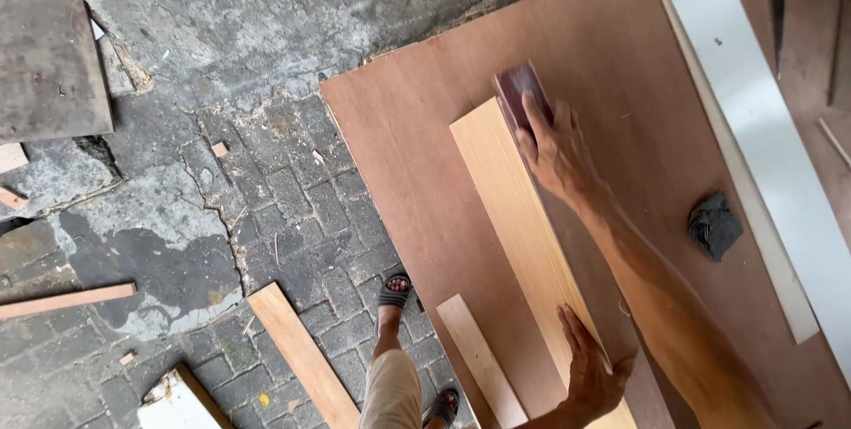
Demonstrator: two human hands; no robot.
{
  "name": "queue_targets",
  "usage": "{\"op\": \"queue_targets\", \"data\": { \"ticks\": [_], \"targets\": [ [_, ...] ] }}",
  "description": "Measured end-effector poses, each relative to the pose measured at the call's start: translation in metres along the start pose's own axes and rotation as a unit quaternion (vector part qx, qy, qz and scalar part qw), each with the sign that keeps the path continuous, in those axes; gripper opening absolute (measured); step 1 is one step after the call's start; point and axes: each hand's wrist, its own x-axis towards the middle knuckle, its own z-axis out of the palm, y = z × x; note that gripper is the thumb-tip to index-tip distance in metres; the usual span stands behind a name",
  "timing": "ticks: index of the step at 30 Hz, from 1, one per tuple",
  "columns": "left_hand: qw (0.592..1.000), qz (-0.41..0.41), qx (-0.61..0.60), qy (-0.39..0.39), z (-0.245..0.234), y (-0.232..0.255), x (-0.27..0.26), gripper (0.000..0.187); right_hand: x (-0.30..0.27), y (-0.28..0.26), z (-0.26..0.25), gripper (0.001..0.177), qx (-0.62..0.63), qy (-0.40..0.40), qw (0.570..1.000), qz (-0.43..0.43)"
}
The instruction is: Sanding the edges of wooden boards and plywood sheets with a sanding block to smooth them.
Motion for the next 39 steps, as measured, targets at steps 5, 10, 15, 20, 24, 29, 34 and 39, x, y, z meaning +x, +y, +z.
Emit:
{"op": "queue_targets", "data": {
  "ticks": [5, 10, 15, 20, 24, 29, 34, 39],
  "targets": [
    [0.999, -0.043, 0.008, -0.016, -0.01, 0.008, 0.001, 0.122, -0.024, -0.006, 0.002, 0.067, -0.021, -0.039, 0.999, 0.023],
    [0.997, -0.068, 0.021, -0.037, -0.012, 0.02, -0.007, 0.122, -0.002, -0.01, -0.004, 0.061, -0.029, -0.049, 0.998, 0.026],
    [0.998, -0.057, 0.014, -0.031, -0.017, 0.02, -0.001, 0.122, -0.02, -0.019, -0.016, 0.061, -0.035, -0.06, 0.997, 0.018],
    [0.999, -0.03, 0.022, -0.017, -0.01, 0.01, 0.001, 0.124, 0.014, -0.01, -0.004, 0.066, -0.074, -0.081, 0.993, 0.037],
    [0.998, -0.044, 0.014, -0.033, -0.013, 0.013, 0.003, 0.124, -0.021, -0.017, -0.019, 0.069, -0.061, -0.073, 0.995, 0.016],
    [0.997, -0.067, 0.005, -0.046, -0.012, 0.013, -0.001, 0.124, 0.01, -0.02, -0.014, 0.058, -0.06, -0.052, 0.997, 0.025],
    [1.0, 0.015, 0.004, -0.011, -0.004, 0.0, -0.003, 0.125, -0.017, -0.014, -0.011, 0.063, -0.072, -0.036, 0.996, 0.025],
    [0.998, -0.039, 0.023, -0.037, -0.006, -0.008, 0.006, 0.124, 0.0, -0.024, -0.014, 0.057, -0.058, -0.049, 0.995, 0.067]
  ]
}}
